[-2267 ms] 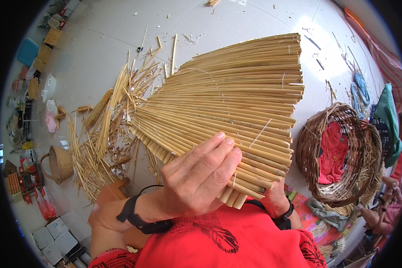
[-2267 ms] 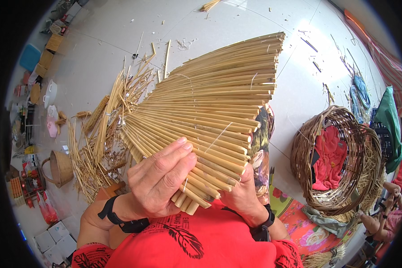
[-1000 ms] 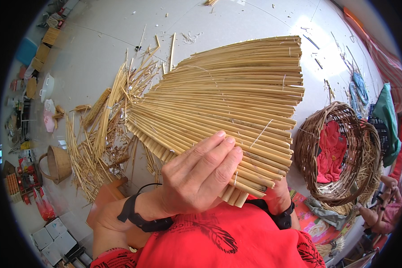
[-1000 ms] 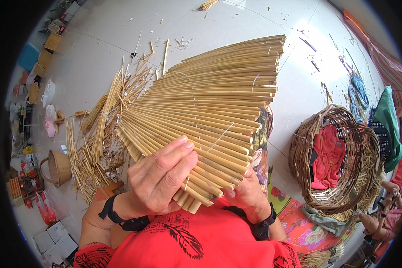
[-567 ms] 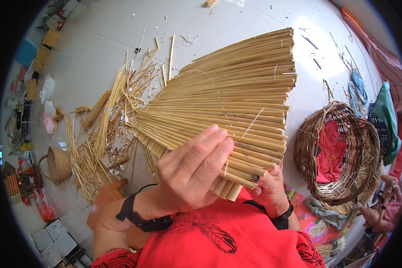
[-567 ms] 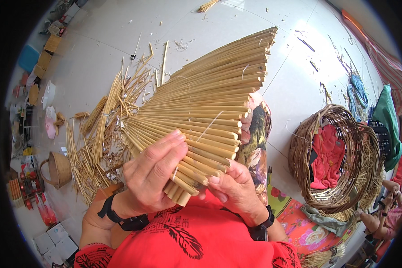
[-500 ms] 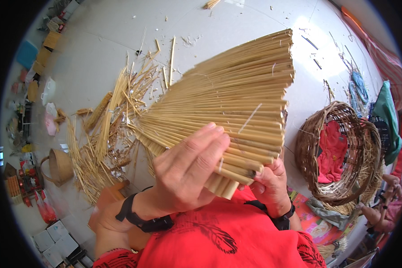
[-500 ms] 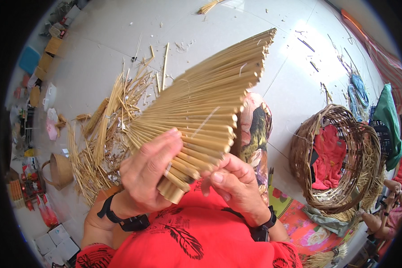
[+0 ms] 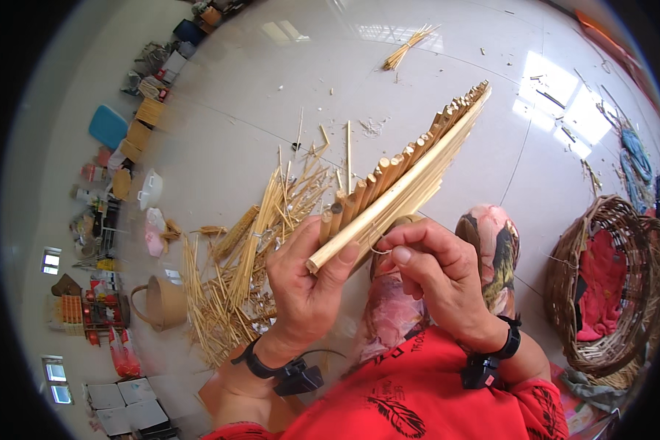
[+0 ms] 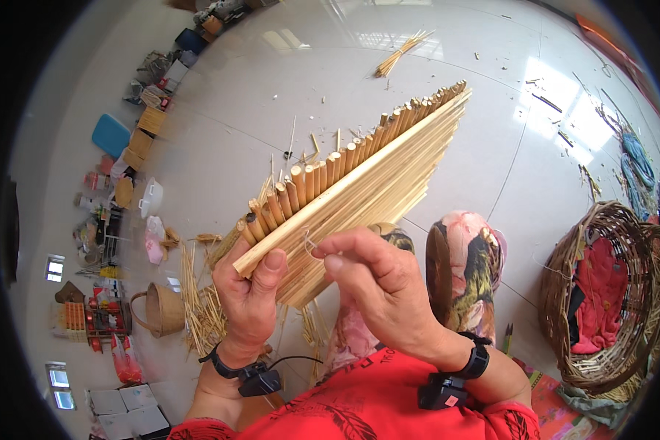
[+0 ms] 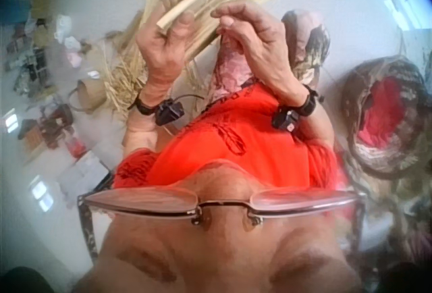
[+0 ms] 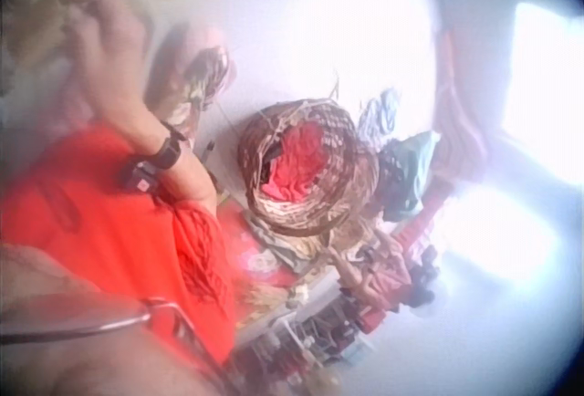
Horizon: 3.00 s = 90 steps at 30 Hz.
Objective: The person weaves a bamboo mat by threading a white string through a row of bamboo sticks, tying knots at intervals to secure the structure.
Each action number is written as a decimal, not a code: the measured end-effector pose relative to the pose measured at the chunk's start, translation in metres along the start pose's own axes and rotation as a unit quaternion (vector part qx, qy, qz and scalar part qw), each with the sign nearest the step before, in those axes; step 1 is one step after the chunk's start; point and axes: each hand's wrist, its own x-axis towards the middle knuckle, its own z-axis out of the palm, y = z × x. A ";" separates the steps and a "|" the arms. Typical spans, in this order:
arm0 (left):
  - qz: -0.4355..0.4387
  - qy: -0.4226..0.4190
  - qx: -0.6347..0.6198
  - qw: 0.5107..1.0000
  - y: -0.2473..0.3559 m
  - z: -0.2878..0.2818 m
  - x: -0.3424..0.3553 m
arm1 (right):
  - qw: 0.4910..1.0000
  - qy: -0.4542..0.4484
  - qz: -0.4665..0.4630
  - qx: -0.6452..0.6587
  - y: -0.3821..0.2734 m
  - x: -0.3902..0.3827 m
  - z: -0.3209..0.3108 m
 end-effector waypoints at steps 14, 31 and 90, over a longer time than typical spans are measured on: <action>-0.070 0.010 -0.014 0.997 -0.004 -0.005 0.002 | 1.000 0.023 0.013 -0.008 0.002 0.010 0.005; -0.064 0.012 -0.002 0.998 -0.006 -0.006 -0.004 | 1.000 0.020 0.018 0.006 0.003 0.009 0.007; 0.173 -0.100 0.082 0.976 0.005 0.042 -0.055 | 0.989 0.072 -0.116 -0.052 0.048 -0.082 -0.049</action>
